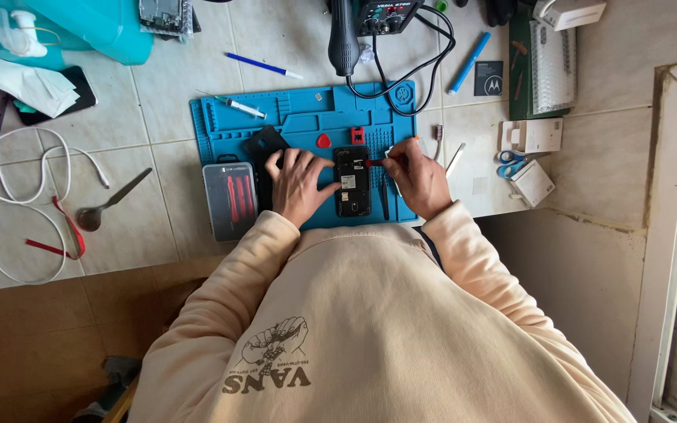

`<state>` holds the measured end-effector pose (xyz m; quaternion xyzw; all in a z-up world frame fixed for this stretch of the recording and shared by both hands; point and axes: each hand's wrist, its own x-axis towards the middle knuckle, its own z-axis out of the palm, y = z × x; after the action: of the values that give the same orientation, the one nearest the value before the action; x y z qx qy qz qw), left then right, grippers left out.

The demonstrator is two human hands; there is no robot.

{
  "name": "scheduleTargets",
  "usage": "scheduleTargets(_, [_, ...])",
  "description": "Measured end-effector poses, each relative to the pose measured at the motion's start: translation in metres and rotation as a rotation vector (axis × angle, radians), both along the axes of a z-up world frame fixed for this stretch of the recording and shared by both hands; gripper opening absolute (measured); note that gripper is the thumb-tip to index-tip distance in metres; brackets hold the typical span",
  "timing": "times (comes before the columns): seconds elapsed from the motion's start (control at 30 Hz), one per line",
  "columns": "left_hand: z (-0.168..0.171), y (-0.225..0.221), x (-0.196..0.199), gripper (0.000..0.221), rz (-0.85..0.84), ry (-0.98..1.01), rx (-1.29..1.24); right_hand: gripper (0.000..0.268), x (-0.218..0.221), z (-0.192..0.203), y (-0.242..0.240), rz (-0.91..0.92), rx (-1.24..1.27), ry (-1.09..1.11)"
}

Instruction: The person uses a screwdriver to remove screws from the back of a disassembled smartphone placed on a blue anti-static mat. They then lift the phone, flip it over, and place it back down on the mat.

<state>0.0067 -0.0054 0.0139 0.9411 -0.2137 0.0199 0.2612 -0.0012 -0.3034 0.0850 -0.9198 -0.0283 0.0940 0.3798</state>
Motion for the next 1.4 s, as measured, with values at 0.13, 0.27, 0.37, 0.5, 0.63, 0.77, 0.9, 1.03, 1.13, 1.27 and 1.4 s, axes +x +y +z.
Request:
scheduleTargets(0.13, [-0.002,0.001,0.002,0.046,-0.002,0.007,-0.008,0.022,0.002,-0.005,0.001,0.009,0.002,-0.008])
scheduleTargets(0.27, [-0.002,0.001,0.004,0.044,-0.005,0.043,-0.020,0.021,0.005,0.000,0.004,0.046,0.022,-0.012])
scheduleTargets(0.37, [-0.001,0.001,0.004,0.043,-0.005,0.055,-0.020,0.020,0.006,0.001,0.006,0.062,0.041,-0.008])
scheduleTargets(0.5, [0.001,0.001,0.006,0.042,-0.006,0.083,-0.040,0.019,0.008,-0.001,0.006,0.069,0.037,-0.007])
scheduleTargets(0.63, [0.003,0.001,0.005,0.042,0.000,0.085,-0.029,0.019,0.010,0.002,0.006,0.090,0.024,-0.009])
scheduleTargets(0.77, [0.001,0.001,0.004,0.041,0.004,0.082,-0.037,0.017,0.010,0.003,0.007,0.106,0.026,-0.028])
scheduleTargets(0.9, [0.003,0.001,0.004,0.040,0.009,0.083,-0.044,0.017,0.010,0.004,0.008,0.112,0.025,-0.036])
scheduleTargets(1.03, [0.001,0.001,0.005,0.042,0.007,0.076,-0.039,0.018,0.010,0.004,0.008,0.111,0.016,-0.046])
scheduleTargets(1.13, [0.002,0.001,0.004,0.041,0.004,0.097,-0.045,0.016,0.009,0.007,0.009,0.111,0.020,-0.043])
scheduleTargets(1.27, [-0.002,0.002,0.004,0.043,0.001,0.076,-0.034,0.016,0.010,0.009,0.010,0.102,0.020,-0.048])
scheduleTargets(1.4, [-0.002,0.002,0.004,0.042,-0.001,0.062,-0.036,0.017,0.010,0.009,0.010,0.108,-0.009,-0.061])
